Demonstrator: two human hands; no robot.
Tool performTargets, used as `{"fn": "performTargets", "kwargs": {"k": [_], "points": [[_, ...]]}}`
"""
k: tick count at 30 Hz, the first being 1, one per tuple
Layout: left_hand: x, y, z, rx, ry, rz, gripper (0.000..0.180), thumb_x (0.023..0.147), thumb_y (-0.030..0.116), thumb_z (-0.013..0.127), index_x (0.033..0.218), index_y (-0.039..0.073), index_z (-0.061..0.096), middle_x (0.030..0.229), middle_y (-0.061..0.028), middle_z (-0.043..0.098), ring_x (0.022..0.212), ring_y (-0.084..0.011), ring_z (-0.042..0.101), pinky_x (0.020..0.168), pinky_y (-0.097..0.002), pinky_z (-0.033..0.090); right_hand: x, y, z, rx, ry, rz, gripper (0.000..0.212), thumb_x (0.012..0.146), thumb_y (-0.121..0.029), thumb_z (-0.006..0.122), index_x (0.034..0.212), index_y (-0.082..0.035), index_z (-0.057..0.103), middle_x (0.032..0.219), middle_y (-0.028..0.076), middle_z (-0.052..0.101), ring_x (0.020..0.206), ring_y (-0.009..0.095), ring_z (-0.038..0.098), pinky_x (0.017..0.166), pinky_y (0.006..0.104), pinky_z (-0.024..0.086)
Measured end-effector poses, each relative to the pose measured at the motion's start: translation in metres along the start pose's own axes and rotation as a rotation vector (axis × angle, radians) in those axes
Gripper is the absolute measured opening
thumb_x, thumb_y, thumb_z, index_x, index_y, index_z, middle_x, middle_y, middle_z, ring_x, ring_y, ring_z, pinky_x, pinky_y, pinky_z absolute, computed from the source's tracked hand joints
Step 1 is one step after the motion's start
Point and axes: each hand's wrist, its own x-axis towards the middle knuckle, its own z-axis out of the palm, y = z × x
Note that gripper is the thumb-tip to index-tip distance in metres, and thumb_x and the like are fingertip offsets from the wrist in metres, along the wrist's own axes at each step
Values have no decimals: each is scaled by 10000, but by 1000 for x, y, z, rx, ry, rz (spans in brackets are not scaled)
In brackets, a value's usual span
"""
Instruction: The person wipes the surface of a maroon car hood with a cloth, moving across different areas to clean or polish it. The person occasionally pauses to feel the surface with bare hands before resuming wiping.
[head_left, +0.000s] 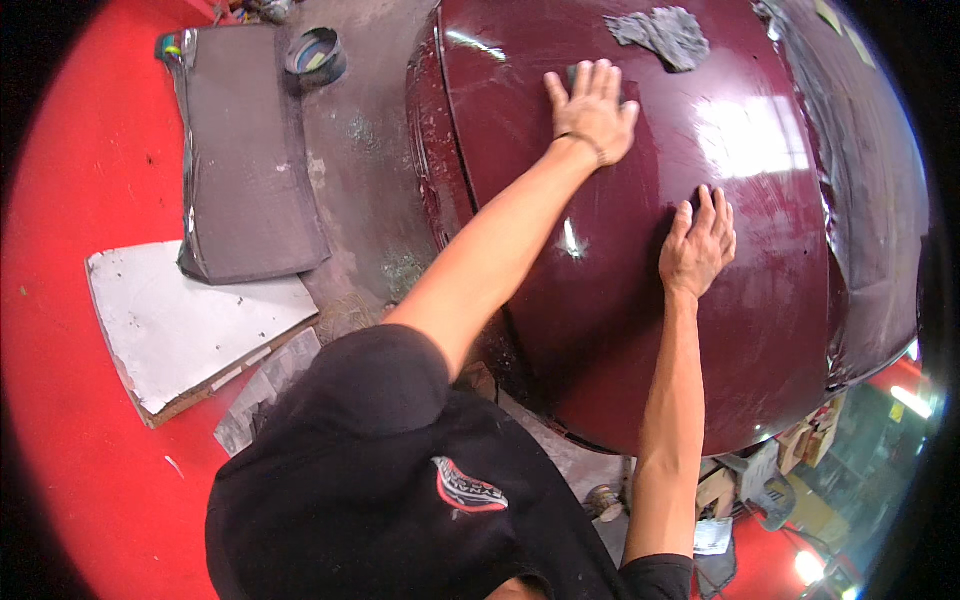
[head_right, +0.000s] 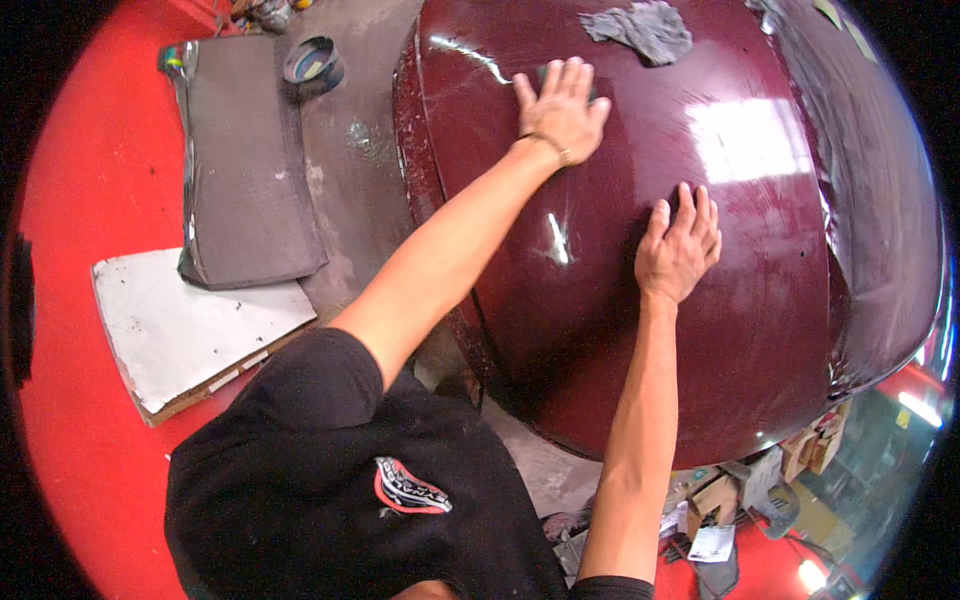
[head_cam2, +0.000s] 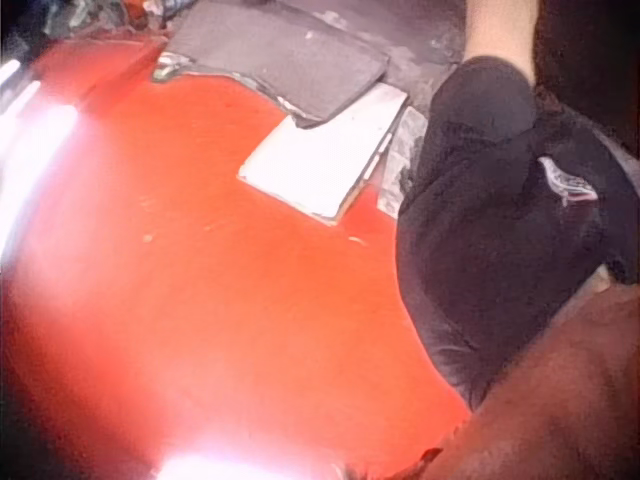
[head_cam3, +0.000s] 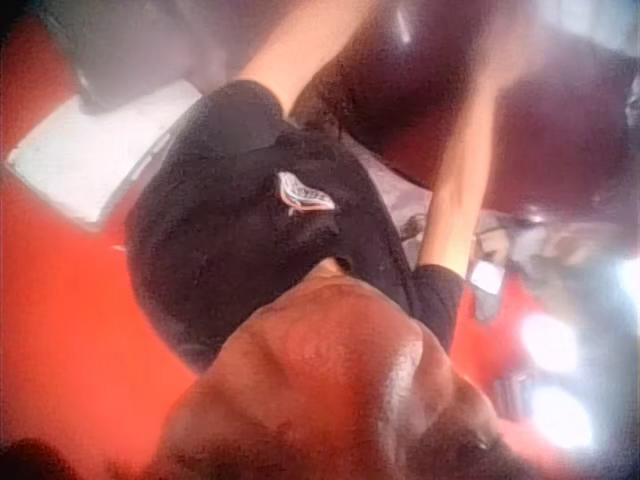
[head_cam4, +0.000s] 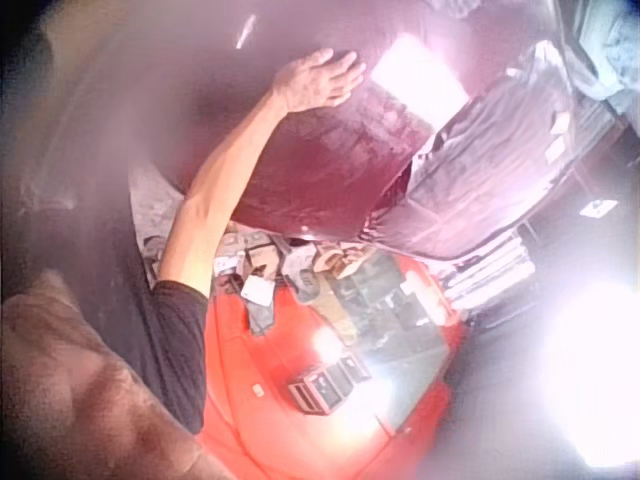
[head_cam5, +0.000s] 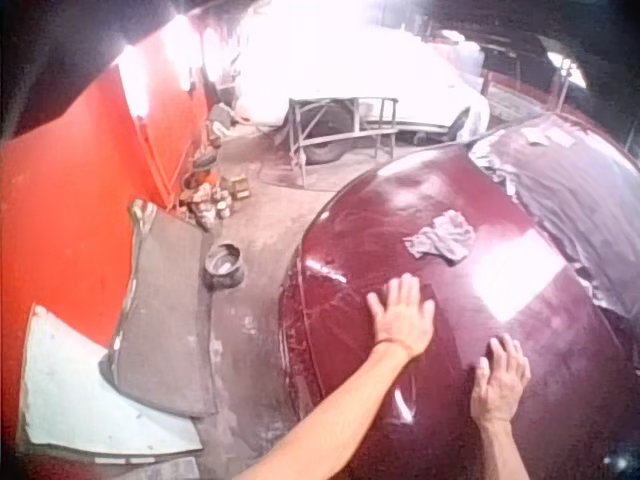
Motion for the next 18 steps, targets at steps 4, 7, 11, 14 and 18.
{"fn": "performTargets", "kwargs": {"k": [4, 7, 11, 14, 18], "points": [[-7, -23, 21, 35, 49, 94, 684, 1130, 466, 318, 1712, 110, 271, 1806, -63, 216, 1668, -281, 178, 1286, -733, 39, -4, 7, -2, -10, -29, 12, 488, 1127, -457, 466, 1538, -213, 561, 1653, 55, 492, 1555, 285, 405, 1270, 556, 269], [-40, -88, -1, 13, 29, -49, 694, 1129, 469, 323, 1714, 102, 256, 1808, -79, 206, 1673, -277, 160, 1282, -738, 44, -9, 12, -5, -44, -33, 46, 493, 1129, -469, 456, 1539, -216, 560, 1652, 51, 491, 1556, 280, 402, 1272, 551, 264], [-30, -102, 14, 9, 166, -230, 712, 1107, 473, 374, 1688, 69, 302, 1784, -125, 261, 1657, -331, 194, 1258, -755, 110, -1, -3, -3, -30, -38, 42, 496, 1130, -479, 446, 1538, -220, 560, 1651, 47, 491, 1556, 279, 402, 1274, 552, 262], [5, -33, 7, 92, 119, -29, 697, 1078, 454, 413, 1636, 36, 398, 1752, -134, 321, 1616, -353, 263, 1218, -770, 177, -1, -4, -1, -37, -38, 36, 501, 1132, -489, 435, 1537, -222, 560, 1653, 44, 488, 1557, 279, 400, 1276, 552, 262], [4, -35, 2, -44, -41, 93, 682, 1116, 444, 326, 1703, 100, 285, 1793, -79, 243, 1660, -300, 192, 1279, -751, 73, -2, 0, -6, -41, -72, 59, 499, 1136, -468, 445, 1551, -213, 555, 1661, 43, 490, 1568, 266, 390, 1290, 507, 247]]}}
